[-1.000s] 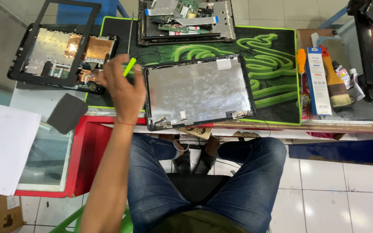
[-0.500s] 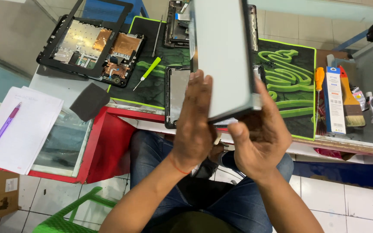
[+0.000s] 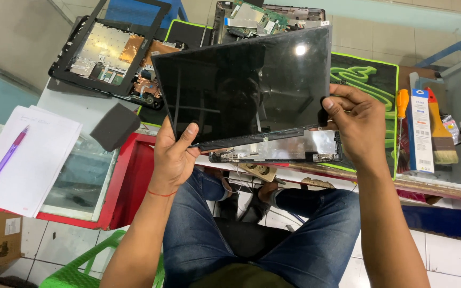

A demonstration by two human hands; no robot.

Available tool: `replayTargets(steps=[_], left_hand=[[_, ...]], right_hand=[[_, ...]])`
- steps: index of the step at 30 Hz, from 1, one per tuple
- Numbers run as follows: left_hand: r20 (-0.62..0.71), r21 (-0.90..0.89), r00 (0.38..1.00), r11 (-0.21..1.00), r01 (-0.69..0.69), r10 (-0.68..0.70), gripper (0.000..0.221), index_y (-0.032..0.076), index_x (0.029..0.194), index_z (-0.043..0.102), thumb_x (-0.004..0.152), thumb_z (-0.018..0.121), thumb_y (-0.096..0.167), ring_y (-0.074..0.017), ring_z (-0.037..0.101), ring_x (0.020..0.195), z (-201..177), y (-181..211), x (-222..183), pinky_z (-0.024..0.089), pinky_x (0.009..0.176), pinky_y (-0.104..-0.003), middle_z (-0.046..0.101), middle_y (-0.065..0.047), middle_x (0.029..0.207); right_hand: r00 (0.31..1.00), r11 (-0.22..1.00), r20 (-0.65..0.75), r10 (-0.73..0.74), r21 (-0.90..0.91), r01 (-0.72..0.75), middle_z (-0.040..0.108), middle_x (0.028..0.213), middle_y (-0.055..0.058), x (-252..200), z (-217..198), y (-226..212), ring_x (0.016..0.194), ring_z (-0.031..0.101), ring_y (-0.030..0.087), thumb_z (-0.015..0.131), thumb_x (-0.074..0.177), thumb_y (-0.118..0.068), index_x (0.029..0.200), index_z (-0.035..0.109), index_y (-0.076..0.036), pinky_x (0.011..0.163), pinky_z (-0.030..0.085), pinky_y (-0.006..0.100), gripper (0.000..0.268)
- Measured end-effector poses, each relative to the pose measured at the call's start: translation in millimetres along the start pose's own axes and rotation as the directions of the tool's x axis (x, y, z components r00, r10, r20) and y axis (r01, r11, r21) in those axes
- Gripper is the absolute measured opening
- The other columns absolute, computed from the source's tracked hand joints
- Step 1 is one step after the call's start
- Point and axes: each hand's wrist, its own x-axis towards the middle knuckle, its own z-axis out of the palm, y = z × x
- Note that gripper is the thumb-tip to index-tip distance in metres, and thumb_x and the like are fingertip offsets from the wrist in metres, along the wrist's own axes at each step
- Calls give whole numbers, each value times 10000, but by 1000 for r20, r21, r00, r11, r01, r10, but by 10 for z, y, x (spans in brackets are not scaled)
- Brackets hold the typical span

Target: Disassembling a laptop screen by prying off the bezel and disconnecting the LCD panel cables.

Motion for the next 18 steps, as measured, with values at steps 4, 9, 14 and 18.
replayTargets(steps=[4,9,14,18], left_hand=[[8,1,1000,1000,25,-25,327,66,1425,646,1104,675,6,-435,797,1216,133,51,29,702,962,-671,778,-252,1359],[36,82,997,994,66,-70,380,89,1474,651,1100,703,41,-393,780,1277,60,22,214,679,1041,-652,761,-214,1449],[172,800,985,579,-155,26,405,-7,1232,755,1151,748,389,-250,753,1031,397,325,430,633,907,-544,818,-197,1085],[174,839,984,519,-164,29,410,44,1056,816,1176,719,424,-174,732,855,205,74,613,637,800,-448,822,-117,897]], right_hand=[[999,998,-2,41,49,-41,812,1051,129,24,-92,301,798,814,174,769,1130,-72,1445,694,36,697,751,349,341],[997,995,19,81,51,-82,813,1037,129,32,-160,614,822,817,182,770,1121,-66,1415,689,52,719,746,374,328],[994,997,84,76,-27,-74,771,962,97,116,-366,832,759,728,109,795,1124,-71,1357,694,73,620,702,307,293],[992,995,92,84,-69,-78,744,935,90,111,-449,818,730,727,131,772,1146,-70,1332,670,81,626,691,303,260]])
